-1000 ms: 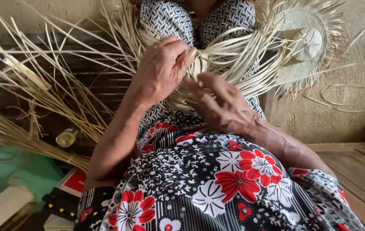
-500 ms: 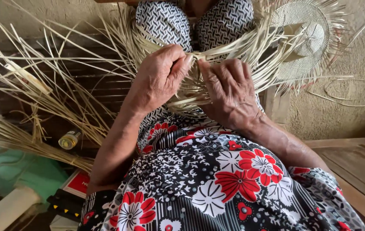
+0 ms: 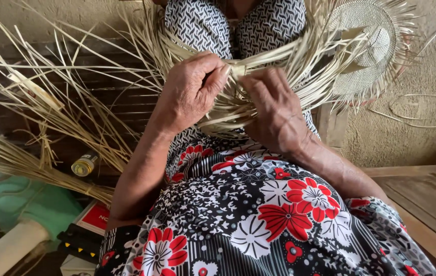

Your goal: Weaving natural fibers into a circular hat structure using hands

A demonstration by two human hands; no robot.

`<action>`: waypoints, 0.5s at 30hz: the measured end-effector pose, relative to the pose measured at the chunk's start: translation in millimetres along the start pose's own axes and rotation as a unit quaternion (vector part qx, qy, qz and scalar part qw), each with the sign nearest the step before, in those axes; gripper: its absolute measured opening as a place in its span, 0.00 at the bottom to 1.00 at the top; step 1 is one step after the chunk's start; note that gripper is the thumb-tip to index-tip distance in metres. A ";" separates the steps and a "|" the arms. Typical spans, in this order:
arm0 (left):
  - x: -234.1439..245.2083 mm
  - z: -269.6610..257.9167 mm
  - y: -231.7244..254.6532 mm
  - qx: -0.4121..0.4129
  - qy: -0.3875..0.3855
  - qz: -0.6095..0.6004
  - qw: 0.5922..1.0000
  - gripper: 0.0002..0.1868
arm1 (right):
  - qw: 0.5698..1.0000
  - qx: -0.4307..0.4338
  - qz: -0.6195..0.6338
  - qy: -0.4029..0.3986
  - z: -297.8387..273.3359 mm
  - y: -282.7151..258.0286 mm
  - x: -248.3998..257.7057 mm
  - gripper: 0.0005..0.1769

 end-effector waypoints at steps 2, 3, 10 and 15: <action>-0.3 0.0 2.5 -0.045 0.003 0.009 0.999 0.13 | 0.998 0.047 0.022 0.023 -0.8 -8.3 4.8 0.24; 0.9 0.5 4.8 -0.035 0.010 -0.005 0.999 0.12 | 0.997 0.069 -0.023 0.019 -3.6 -12.3 4.0 0.17; -1.0 -3.4 0.0 -0.011 -0.008 0.096 0.995 0.26 | 0.974 0.183 -0.130 -0.015 -16.6 -23.9 -9.6 0.26; 4.3 3.4 -3.7 -0.062 0.060 0.003 0.996 0.18 | 0.980 0.166 -0.110 -0.012 -15.8 -25.6 -8.1 0.37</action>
Point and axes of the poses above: each hand's wrist, its own z-axis towards the middle knuckle, its own x-axis out of the back of the hand, y = z × x, the point moved 6 cm from there along z, towards the middle knuckle, and after that the axes turned 10 degrees about -x, right-handed, at the moved point
